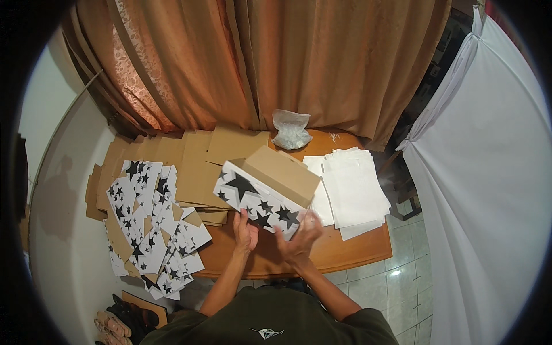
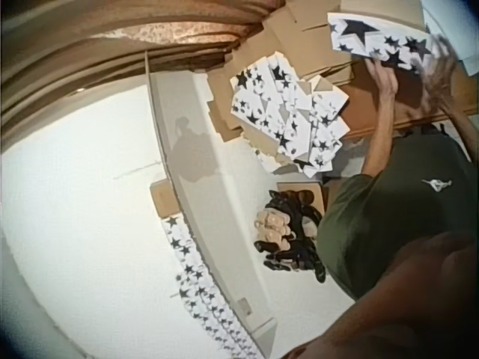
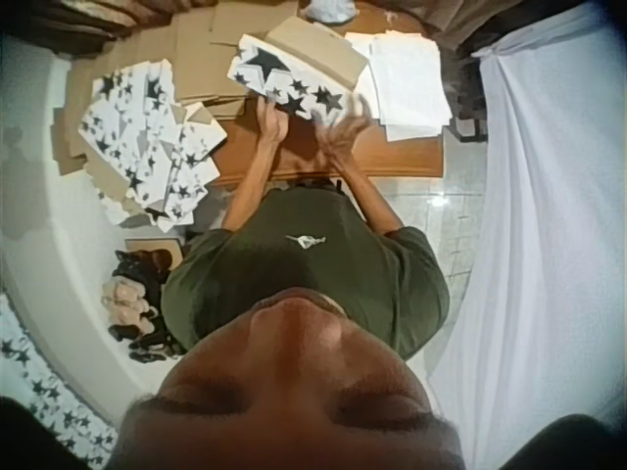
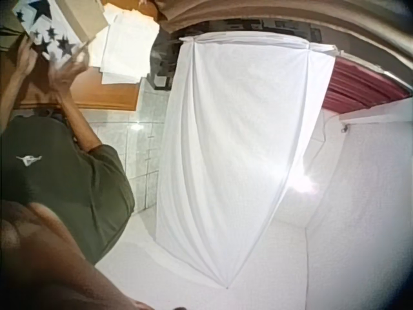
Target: The recorder assembles cardboard shoeboxes by folding the pre-cut pieces and then placing paper liners inside the finished boxes.
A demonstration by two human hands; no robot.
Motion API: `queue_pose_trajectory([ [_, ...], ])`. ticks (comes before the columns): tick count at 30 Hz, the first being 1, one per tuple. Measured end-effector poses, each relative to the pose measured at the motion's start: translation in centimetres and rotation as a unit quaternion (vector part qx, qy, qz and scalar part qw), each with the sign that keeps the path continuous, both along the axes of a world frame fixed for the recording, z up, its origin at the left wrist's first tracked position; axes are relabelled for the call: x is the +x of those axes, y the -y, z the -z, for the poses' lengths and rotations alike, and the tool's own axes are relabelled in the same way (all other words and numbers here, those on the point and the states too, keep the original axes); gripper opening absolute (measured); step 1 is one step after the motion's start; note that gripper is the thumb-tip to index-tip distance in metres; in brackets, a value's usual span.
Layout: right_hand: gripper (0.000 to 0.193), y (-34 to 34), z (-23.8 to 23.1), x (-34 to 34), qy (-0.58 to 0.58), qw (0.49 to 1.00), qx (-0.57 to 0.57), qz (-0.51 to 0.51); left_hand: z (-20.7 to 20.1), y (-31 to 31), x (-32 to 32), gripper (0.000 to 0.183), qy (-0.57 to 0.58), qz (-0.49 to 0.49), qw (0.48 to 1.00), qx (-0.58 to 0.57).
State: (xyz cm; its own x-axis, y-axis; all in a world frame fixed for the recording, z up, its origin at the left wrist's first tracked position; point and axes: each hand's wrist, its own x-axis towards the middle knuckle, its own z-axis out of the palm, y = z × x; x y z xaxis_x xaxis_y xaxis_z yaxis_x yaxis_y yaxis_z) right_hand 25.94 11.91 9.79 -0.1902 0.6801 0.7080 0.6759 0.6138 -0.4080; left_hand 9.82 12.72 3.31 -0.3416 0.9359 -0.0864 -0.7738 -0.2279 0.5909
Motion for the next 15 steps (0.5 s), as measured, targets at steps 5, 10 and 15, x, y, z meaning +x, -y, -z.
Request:
queue_pose_trajectory([
  [5,0.098,-4.0,2.5,3.4,-0.486,0.715,-0.502,0.003,-0.6,0.0,-0.5,0.049,-0.038,-0.041,0.997,0.061],
  [10,0.090,-5.8,1.6,2.6,-0.504,0.613,-0.604,-0.071,-0.9,-0.2,-0.3,0.053,-0.063,-0.018,0.996,0.065],
  [15,0.061,-6.7,2.5,4.0,-0.525,0.683,-0.502,-0.079,1.3,0.2,-3.1,0.085,-0.110,0.003,0.991,-0.074],
])
